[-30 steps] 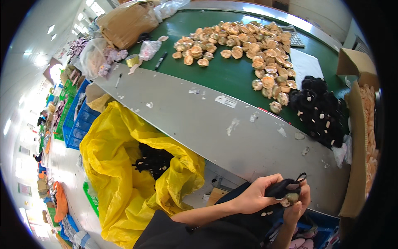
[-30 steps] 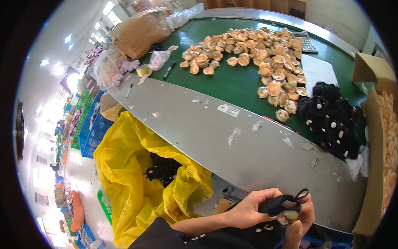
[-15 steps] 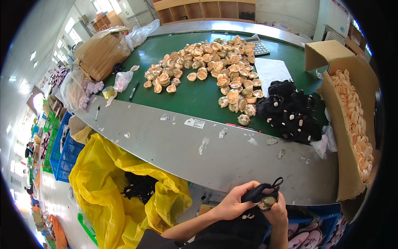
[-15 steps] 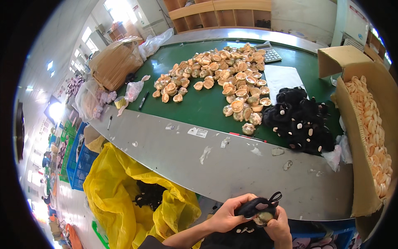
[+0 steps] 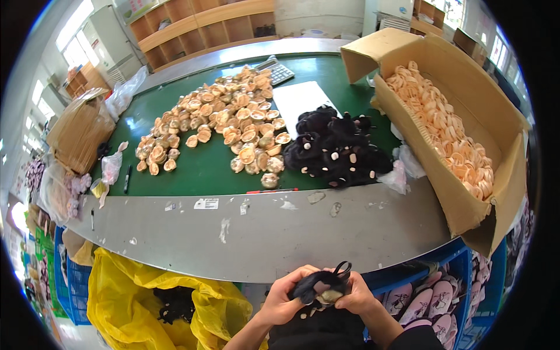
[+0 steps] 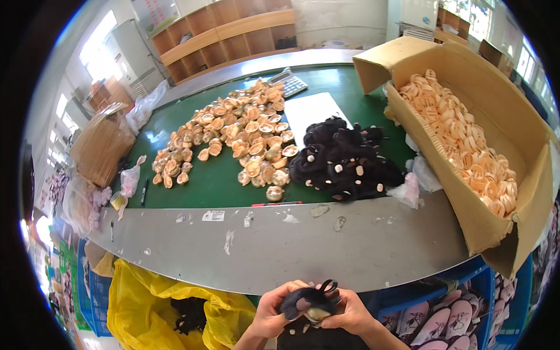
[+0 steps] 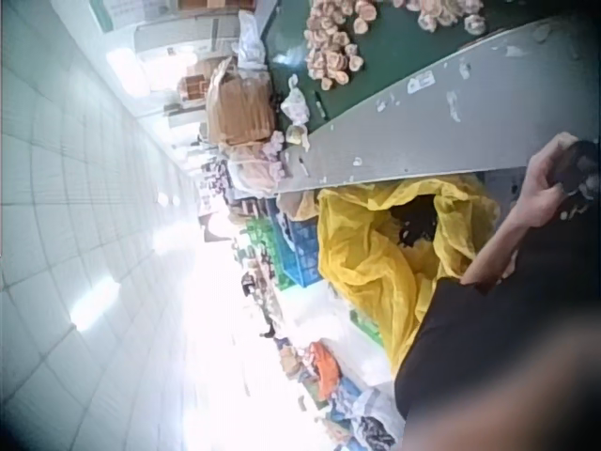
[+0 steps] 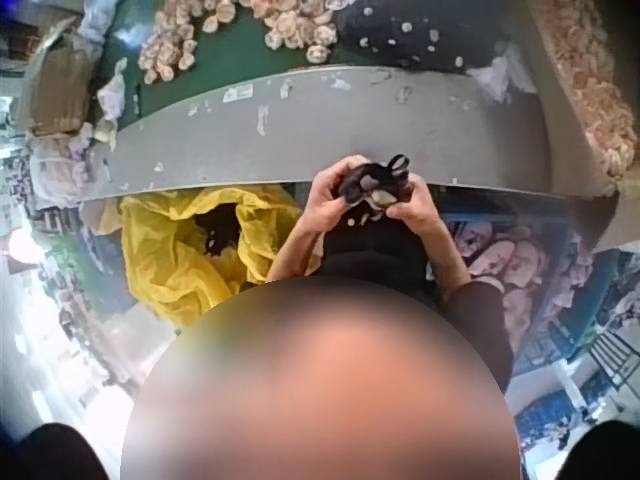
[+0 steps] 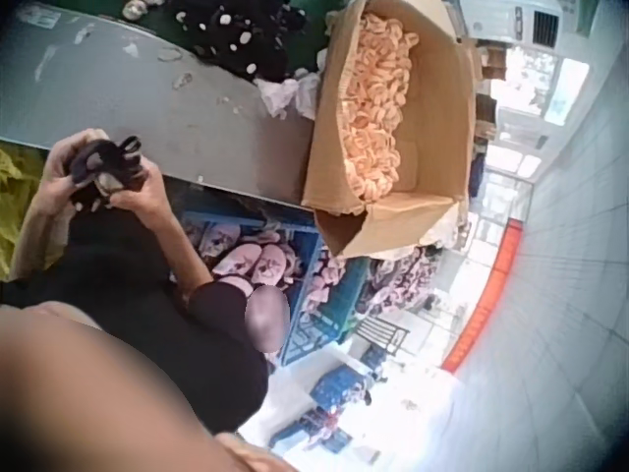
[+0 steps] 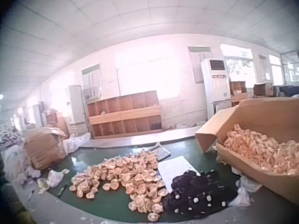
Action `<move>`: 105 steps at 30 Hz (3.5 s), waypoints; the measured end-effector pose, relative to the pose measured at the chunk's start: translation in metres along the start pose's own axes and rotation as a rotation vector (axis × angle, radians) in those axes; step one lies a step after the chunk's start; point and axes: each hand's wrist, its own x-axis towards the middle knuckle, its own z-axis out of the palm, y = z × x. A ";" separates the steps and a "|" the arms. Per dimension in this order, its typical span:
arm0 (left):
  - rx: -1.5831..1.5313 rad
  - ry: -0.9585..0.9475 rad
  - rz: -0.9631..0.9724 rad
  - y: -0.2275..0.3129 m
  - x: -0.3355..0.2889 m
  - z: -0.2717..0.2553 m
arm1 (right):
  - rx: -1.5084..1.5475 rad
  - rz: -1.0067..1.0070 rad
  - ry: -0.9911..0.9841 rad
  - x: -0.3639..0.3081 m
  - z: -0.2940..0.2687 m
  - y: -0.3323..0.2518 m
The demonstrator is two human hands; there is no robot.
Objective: The person repeatedly picks up black slipper uppers and beige insoles, inserts the insoles into the uppers, and places the assembled slippers into a yellow bag. The process is repeated for multiple units.
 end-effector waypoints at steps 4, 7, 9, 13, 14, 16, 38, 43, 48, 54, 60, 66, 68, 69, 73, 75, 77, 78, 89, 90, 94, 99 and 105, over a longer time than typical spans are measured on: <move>0.118 0.007 0.091 0.004 0.002 0.003 | -0.606 -0.346 0.043 0.003 0.036 -0.033; 0.126 -0.083 0.145 0.013 0.010 0.004 | -0.840 -0.603 0.129 0.001 0.034 -0.029; 0.226 -0.113 0.148 0.006 0.009 0.002 | -0.847 -0.712 0.176 0.000 0.034 -0.027; 0.557 0.134 0.248 0.004 0.010 0.015 | -1.019 -0.837 0.281 0.005 0.035 -0.019; 0.649 0.221 0.266 0.003 0.008 0.020 | -1.054 -0.897 0.329 0.009 0.037 -0.016; 0.846 0.359 0.380 -0.002 0.012 0.029 | -1.145 -0.991 0.445 0.015 0.034 -0.013; 0.366 0.204 0.167 -0.014 0.025 0.012 | -1.552 -1.146 0.039 0.022 -0.002 -0.033; 0.518 0.361 0.238 -0.007 0.020 0.016 | -1.790 -1.187 0.548 0.031 -0.036 -0.175; 0.536 0.436 0.283 -0.008 0.016 0.013 | -2.220 -0.435 0.921 0.057 -0.115 -0.311; 0.637 0.479 0.355 -0.011 0.011 0.011 | -2.101 0.302 0.642 0.078 -0.250 -0.369; 0.757 0.553 0.461 -0.015 0.008 0.007 | -2.142 0.382 0.659 0.085 -0.251 -0.351; 0.736 0.577 0.407 -0.016 0.005 0.002 | -2.091 0.455 0.852 0.081 -0.267 -0.363; 0.714 0.581 0.423 -0.014 0.005 0.004 | -2.323 -0.095 0.981 0.076 -0.265 -0.365; 0.701 0.604 0.427 -0.010 0.010 0.011 | -2.196 -0.138 0.983 0.081 -0.250 -0.364; 0.733 0.521 0.423 -0.009 0.008 0.006 | -1.998 -0.566 0.923 0.079 -0.178 -0.357; 0.717 0.507 0.421 -0.011 0.006 0.003 | -1.795 -0.696 0.689 0.085 -0.117 -0.318; 0.703 0.509 0.411 -0.012 0.005 0.000 | -1.789 -0.854 0.563 0.087 -0.047 -0.246; 0.733 0.506 0.448 -0.013 0.005 -0.003 | -1.620 -0.581 0.485 0.084 -0.015 -0.217; 0.768 0.461 0.470 -0.024 0.002 0.003 | -1.537 -0.814 -0.217 0.074 0.023 -0.055; 0.762 0.478 0.467 -0.026 0.003 0.004 | -1.545 -0.816 -0.181 0.073 0.024 -0.051; 0.741 0.520 0.445 -0.031 0.001 0.004 | -1.476 -0.909 -0.153 0.071 0.031 -0.054; 0.688 0.526 0.405 -0.026 0.000 0.003 | -1.462 -0.758 -0.150 0.058 0.025 -0.062; 0.679 0.486 0.391 -0.026 -0.001 0.004 | -1.427 -0.699 -0.156 0.052 0.022 -0.060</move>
